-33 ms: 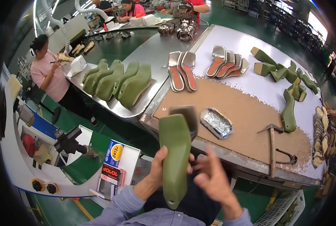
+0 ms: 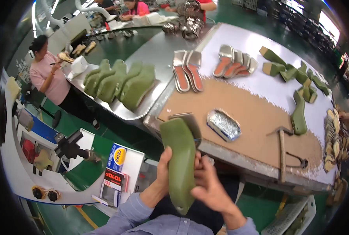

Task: Hammering shoe soles onto green shoe lasts at a workstation.

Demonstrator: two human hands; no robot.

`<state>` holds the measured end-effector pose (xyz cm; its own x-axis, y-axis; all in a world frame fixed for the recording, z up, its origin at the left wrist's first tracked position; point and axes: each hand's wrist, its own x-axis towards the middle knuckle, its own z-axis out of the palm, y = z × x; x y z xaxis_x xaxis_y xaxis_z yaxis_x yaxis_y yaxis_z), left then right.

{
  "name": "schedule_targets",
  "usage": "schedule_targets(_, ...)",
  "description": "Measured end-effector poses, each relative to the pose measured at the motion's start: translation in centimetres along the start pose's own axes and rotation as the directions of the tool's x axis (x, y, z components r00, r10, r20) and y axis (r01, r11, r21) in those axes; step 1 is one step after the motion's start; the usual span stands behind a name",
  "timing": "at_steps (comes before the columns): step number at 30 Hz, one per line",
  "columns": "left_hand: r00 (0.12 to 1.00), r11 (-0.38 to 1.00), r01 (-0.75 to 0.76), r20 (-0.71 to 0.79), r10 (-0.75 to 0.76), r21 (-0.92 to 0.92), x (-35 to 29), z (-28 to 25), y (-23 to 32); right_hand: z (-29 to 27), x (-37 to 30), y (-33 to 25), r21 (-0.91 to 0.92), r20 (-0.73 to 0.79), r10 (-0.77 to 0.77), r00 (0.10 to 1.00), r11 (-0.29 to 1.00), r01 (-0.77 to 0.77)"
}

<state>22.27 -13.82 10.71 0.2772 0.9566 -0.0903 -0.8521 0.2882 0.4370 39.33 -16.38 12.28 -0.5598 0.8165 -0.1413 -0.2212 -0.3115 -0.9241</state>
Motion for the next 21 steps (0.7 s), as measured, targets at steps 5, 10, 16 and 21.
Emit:
schedule_targets(5,0.960,0.861,-0.280,0.112,0.256,0.426,2.3,-0.6,0.9,0.4,0.1,1.2,-0.324,-0.038,-0.209,0.977,0.928,0.186)
schedule_targets(10,0.832,0.794,-0.550,0.252,0.495,0.258,5.8,3.8,4.7,-3.7,3.3,-2.9,-0.926,0.113,-0.699,0.706,0.183,0.330)
schedule_targets(16,0.789,0.804,-0.504,-0.211,0.577,0.316,4.9,-4.0,2.9,-4.3,4.3,-0.4,-0.955,0.135,-0.572,0.809,0.142,0.260)
schedule_targets(21,0.551,-0.633,-0.158,0.600,0.580,0.758,4.2,-1.1,7.0,-4.9,4.1,1.5,-0.956,0.133,-0.584,0.801,0.138,0.259)
